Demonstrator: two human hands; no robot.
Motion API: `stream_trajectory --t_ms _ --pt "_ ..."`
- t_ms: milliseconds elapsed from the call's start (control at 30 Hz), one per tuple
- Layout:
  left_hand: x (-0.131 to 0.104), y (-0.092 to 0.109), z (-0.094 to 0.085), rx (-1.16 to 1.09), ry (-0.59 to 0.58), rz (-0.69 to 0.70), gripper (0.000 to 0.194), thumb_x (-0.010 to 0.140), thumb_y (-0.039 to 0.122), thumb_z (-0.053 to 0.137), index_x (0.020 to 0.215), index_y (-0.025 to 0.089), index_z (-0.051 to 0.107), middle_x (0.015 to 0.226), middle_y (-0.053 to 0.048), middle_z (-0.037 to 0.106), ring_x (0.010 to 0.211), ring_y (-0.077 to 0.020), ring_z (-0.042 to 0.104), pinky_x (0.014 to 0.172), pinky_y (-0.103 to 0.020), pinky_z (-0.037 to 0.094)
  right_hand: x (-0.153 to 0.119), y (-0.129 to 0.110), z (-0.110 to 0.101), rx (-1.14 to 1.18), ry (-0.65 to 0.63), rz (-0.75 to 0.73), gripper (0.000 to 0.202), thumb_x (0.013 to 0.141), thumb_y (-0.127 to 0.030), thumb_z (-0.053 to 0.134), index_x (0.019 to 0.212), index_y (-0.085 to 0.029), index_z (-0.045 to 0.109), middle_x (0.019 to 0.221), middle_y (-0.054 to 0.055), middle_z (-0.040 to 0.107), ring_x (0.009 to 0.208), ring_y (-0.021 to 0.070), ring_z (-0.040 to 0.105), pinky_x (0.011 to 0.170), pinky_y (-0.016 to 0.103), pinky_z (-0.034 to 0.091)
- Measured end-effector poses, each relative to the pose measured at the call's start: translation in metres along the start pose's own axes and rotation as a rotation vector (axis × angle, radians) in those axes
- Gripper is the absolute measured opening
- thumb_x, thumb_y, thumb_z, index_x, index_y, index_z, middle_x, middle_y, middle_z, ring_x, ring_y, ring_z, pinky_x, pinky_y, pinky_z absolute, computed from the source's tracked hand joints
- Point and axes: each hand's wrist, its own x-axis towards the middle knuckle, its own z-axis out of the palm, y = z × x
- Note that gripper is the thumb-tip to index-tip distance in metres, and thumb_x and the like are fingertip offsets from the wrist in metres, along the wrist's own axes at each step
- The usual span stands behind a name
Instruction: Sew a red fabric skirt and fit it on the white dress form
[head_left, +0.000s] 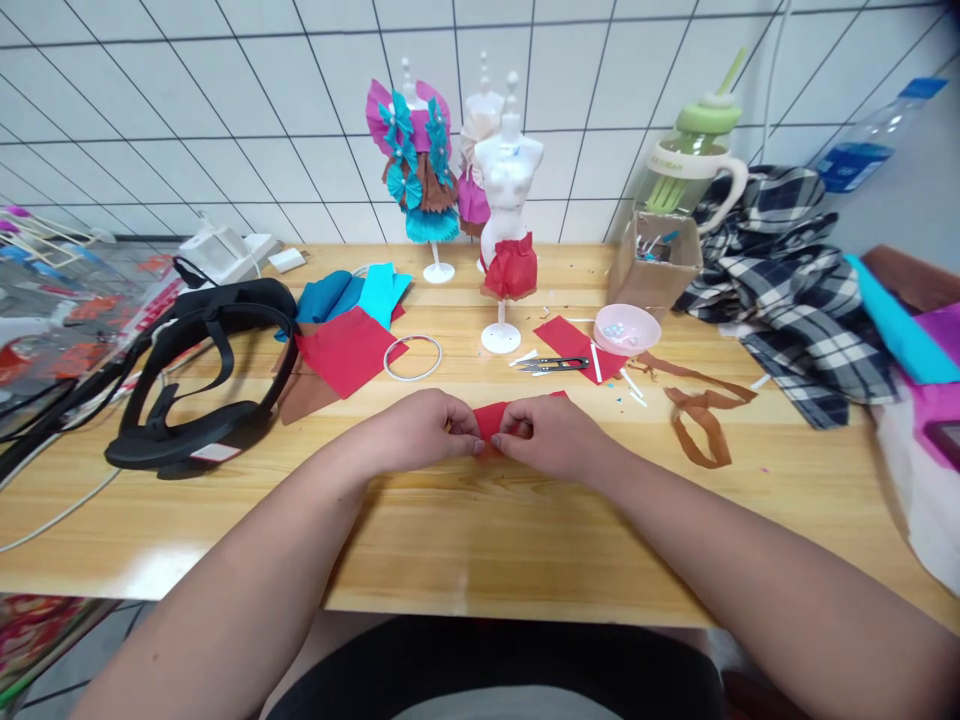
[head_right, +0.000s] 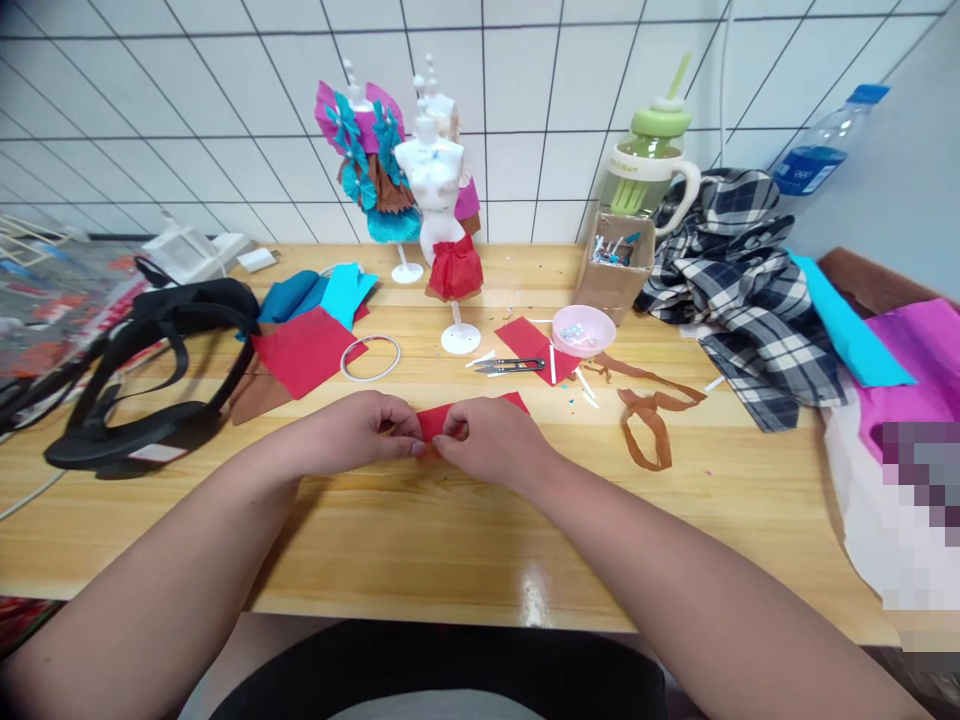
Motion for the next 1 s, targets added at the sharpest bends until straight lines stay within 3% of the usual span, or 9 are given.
stream_trajectory --t_ms 300,1000 --pt "0.004 -0.007 0.002 0.11 -0.005 -0.064 0.02 0.07 0.034 0.058 0.07 0.019 0.07 0.06 0.002 0.059 0.058 -0.0132 0.048 0.052 -0.023 0.03 0.0 -0.001 -0.001 -0.125 -0.03 0.015 0.018 0.079 -0.038 0.061 0.069 -0.022 0.062 0.075 0.0 0.069 0.068 0.0147 0.057 0.055 0.026 0.032" --pt "0.007 0.001 0.012 0.252 0.068 -0.125 0.022 0.073 0.042 0.057 0.065 0.021 0.061 0.063 0.0 0.059 0.058 -0.0158 0.05 0.052 -0.027 0.026 0.009 0.005 0.0 -0.221 -0.05 0.025 0.016 0.078 -0.036 0.06 0.069 -0.023 0.061 0.077 0.001 0.07 0.07 0.0167 0.059 0.056 0.027 0.034"
